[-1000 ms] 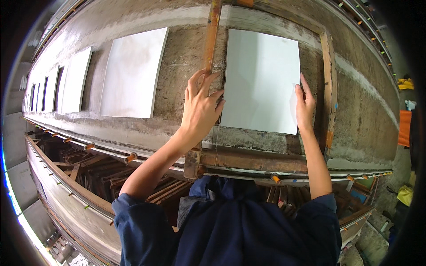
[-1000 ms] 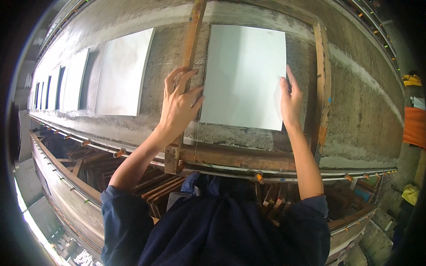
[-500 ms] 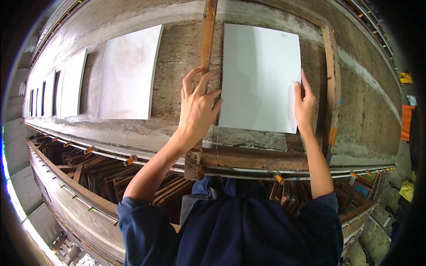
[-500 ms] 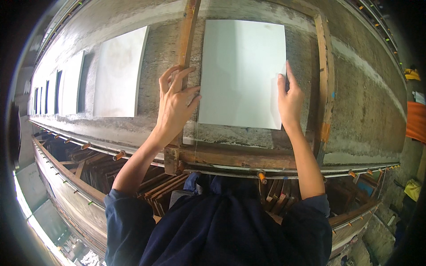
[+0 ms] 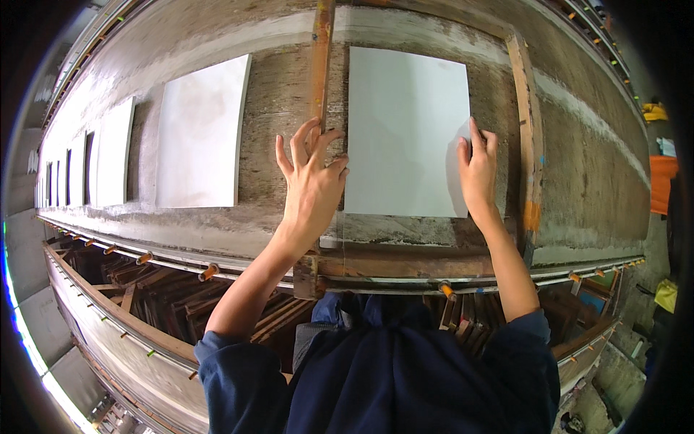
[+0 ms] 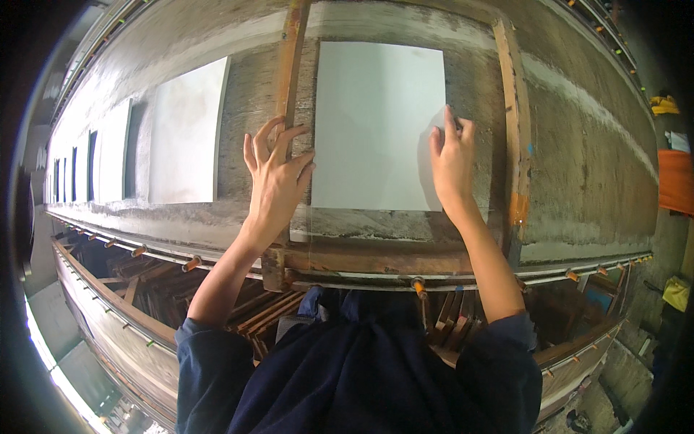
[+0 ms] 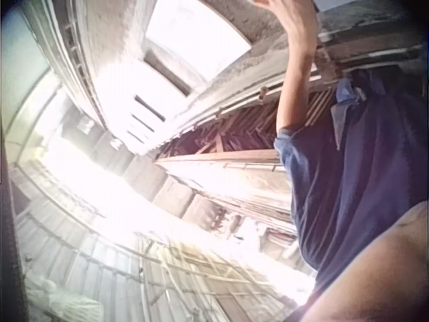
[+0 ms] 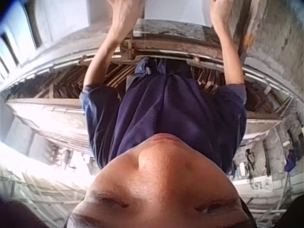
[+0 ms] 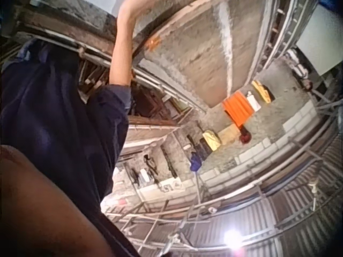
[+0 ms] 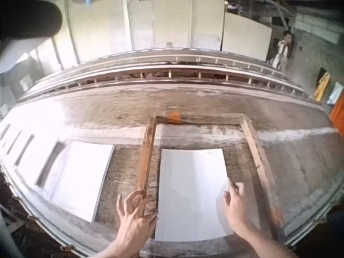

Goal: The person repeatedly picks up white rectangular panels from a conveyor belt and places them into a wooden frame. They smooth the panels with their hands and then remove the frame, continuing the cycle with additional panels.

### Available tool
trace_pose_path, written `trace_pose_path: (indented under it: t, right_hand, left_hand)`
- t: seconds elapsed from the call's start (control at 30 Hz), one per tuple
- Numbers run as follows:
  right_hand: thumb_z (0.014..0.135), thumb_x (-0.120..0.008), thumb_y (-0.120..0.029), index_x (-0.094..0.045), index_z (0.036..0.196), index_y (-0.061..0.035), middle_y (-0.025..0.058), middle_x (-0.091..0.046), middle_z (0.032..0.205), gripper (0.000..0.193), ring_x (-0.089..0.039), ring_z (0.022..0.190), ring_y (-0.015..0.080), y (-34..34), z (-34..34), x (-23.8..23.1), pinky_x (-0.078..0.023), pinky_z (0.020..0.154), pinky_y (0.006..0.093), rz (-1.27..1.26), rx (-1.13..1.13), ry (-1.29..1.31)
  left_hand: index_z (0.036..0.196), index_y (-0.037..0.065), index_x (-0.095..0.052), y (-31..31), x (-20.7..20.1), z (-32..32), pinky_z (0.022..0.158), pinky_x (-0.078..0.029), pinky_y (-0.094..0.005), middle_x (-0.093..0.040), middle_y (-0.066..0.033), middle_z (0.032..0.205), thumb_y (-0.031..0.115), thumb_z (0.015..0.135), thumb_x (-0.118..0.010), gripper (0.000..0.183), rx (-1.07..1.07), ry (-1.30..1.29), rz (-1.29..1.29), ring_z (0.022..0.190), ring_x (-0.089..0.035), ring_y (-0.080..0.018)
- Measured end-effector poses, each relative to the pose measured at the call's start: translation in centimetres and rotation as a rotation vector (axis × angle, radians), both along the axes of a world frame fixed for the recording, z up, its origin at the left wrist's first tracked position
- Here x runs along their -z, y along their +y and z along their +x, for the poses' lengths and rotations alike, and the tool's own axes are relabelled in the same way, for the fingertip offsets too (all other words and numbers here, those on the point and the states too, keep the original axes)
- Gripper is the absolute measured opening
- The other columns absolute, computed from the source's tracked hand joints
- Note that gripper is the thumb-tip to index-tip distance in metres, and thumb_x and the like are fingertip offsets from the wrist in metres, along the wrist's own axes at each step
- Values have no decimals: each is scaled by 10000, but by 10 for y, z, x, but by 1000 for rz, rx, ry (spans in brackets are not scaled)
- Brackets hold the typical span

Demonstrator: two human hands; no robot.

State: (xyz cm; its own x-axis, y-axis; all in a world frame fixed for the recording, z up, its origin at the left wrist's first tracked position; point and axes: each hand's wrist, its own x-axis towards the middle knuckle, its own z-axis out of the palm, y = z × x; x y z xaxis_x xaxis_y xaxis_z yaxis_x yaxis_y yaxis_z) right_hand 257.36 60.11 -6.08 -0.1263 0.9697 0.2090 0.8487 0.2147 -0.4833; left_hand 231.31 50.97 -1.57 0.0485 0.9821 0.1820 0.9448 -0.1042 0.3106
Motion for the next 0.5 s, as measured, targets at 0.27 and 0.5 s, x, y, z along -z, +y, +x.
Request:
trace_pose_path:
  t: [0.27,0.5]
  right_hand:
    - [901,-555,-156,-492,1251,60,157,-475,1045,416,-453,979,283,-4,-2,3,-404,825,442,210,-67,-323]
    - [883,-550,-199,-424,1286,83,220,-459,1206,508,-432,1088,328,-4,-11,0,-370,888,483,230,-83,-435]
  left_hand:
    - [827,-17,-700,2,5,3,1073,-194,-624,-493,-73,1207,117,771,-655,152,158,134,52,1295,-307,-255]
    - [1130,-227,-473,-10,-5,44,1112,-172,-552,-348,-242,1339,500,784,-630,820,98,248,-211,1335,-245,-343]
